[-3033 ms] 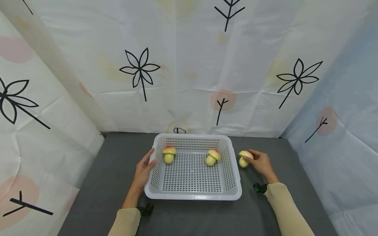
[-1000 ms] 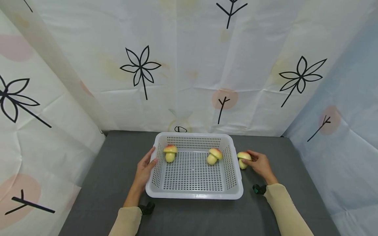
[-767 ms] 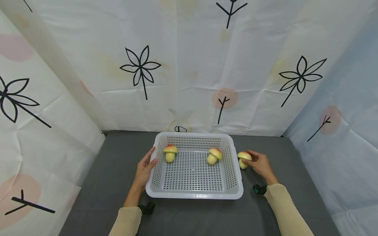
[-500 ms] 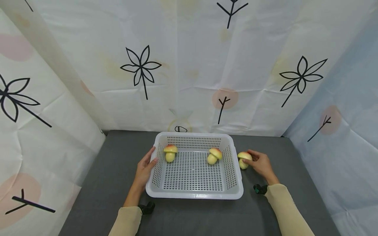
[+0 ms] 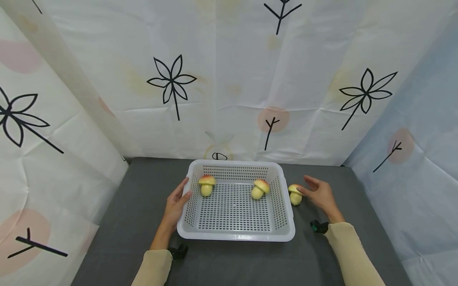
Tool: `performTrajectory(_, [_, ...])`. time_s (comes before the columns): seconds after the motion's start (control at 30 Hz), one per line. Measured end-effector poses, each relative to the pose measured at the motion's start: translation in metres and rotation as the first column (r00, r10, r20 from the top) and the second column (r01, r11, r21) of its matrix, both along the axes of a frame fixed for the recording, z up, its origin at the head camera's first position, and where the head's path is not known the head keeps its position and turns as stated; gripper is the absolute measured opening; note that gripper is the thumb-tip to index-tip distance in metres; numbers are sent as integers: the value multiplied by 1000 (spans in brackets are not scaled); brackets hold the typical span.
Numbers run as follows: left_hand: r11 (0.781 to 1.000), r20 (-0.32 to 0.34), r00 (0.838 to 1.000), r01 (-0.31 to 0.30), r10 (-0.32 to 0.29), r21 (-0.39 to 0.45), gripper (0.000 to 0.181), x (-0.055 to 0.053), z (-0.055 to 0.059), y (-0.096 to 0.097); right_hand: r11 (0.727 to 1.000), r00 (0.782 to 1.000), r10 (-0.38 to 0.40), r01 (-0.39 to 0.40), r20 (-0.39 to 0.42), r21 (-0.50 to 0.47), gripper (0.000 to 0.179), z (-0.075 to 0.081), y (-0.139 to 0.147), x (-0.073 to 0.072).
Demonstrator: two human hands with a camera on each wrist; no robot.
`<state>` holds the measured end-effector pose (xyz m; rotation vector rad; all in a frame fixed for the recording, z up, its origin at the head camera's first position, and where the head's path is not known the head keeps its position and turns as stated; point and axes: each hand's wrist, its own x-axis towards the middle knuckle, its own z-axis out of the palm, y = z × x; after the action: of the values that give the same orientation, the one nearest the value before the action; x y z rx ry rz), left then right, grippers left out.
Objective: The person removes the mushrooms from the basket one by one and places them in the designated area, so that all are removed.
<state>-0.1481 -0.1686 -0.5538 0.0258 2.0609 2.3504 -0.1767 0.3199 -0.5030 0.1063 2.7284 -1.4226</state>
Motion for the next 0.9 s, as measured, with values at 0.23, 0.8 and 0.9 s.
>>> performTrajectory(0.23, [1000,-5,1000,12,-12,13,58,0,-1,0,999,996,39,-38,-75,8,77,21,-3,3])
performTrajectory(0.8, [1000,1,1000,21,-21,15,59,1,0,0,989,967,109,-128,-230,-68,71,63,-43,8])
performTrajectory(0.9, [1000,-4,1000,19,-19,6,58,1,1,0,988,967,112,-134,-230,-79,70,65,-54,7])
